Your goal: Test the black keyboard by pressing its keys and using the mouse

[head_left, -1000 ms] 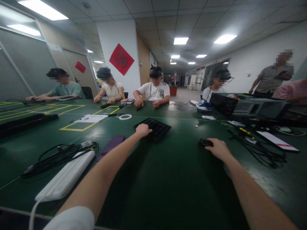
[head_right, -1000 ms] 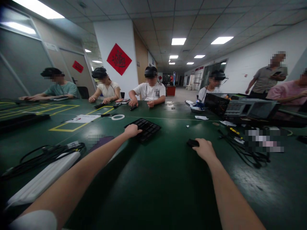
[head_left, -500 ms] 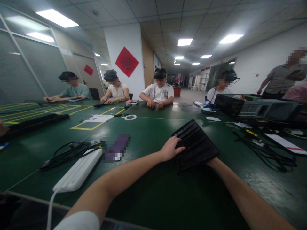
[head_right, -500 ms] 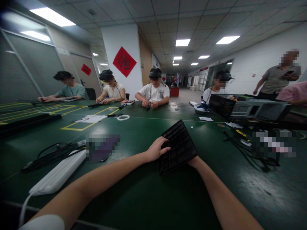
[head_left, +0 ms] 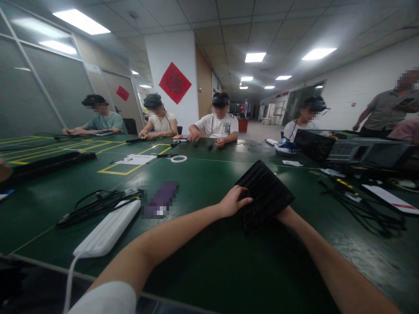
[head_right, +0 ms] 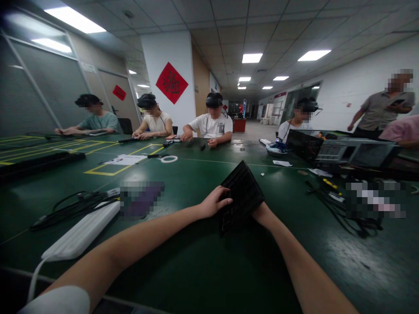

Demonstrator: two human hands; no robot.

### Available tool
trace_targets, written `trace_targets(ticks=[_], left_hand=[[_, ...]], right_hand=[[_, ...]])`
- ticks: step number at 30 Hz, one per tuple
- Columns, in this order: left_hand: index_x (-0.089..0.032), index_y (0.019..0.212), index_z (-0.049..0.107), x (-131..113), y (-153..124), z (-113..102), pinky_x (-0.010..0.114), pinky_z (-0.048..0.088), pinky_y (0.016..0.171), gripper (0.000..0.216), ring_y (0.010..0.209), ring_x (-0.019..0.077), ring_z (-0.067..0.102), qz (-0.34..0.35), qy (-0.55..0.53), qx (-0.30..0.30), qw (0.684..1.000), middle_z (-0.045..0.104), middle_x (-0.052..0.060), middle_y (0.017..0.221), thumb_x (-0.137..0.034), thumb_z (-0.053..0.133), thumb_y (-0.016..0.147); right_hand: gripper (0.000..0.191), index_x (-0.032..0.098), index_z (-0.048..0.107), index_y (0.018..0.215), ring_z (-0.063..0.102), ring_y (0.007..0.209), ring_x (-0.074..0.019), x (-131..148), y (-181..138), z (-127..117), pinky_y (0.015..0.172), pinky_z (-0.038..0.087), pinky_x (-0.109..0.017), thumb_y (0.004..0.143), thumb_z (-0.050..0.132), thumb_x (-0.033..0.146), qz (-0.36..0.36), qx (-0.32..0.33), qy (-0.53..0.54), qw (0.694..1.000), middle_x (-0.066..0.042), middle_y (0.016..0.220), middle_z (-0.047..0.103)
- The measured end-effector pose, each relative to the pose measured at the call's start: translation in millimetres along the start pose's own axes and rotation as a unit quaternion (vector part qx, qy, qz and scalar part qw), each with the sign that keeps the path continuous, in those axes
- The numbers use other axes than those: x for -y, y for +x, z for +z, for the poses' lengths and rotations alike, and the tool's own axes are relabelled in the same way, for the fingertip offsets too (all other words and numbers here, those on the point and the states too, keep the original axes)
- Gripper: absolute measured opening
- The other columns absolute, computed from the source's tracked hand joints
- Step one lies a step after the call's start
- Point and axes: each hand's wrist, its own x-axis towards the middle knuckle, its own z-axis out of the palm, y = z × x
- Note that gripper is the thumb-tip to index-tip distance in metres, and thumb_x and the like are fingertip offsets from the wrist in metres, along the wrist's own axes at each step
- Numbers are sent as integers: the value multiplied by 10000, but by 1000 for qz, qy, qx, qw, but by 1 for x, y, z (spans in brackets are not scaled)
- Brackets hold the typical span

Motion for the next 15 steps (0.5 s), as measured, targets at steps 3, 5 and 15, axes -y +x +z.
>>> trace_targets(ticks=[3, 5, 15], left_hand=[[-117, 1085, 523, -1, 2, -3, 338, 404, 876, 443, 981, 203, 490, -11, -2, 24, 1000, 512, 109, 1041, -389, 589, 742], [-121, 1049, 546, -4, 4, -6, 345, 404, 865, 448, 956, 207, 492, -24, -14, 34, 999, 525, 95, 999, -382, 637, 696], [-83, 930, 475, -8, 22, -24, 198, 478, 639, 202, 613, 70, 533, -396, -381, -105, 829, 506, 35, 744, 18, 353, 804]], right_hand=[[366, 290, 642, 830, 576, 975, -226, 7, -4, 0, 952, 405, -415, 576, 605, 550, 39, -21, 30, 999, -6, 959, 669], [384, 289, 643, 807, 567, 989, -224, 13, -6, 2, 973, 384, -403, 516, 651, 539, 67, -19, 65, 995, 0, 964, 666], [383, 295, 651, 839, 563, 1009, -237, 38, -14, 7, 929, 426, -413, 580, 607, 574, 94, 45, 69, 992, -2, 1018, 655]])
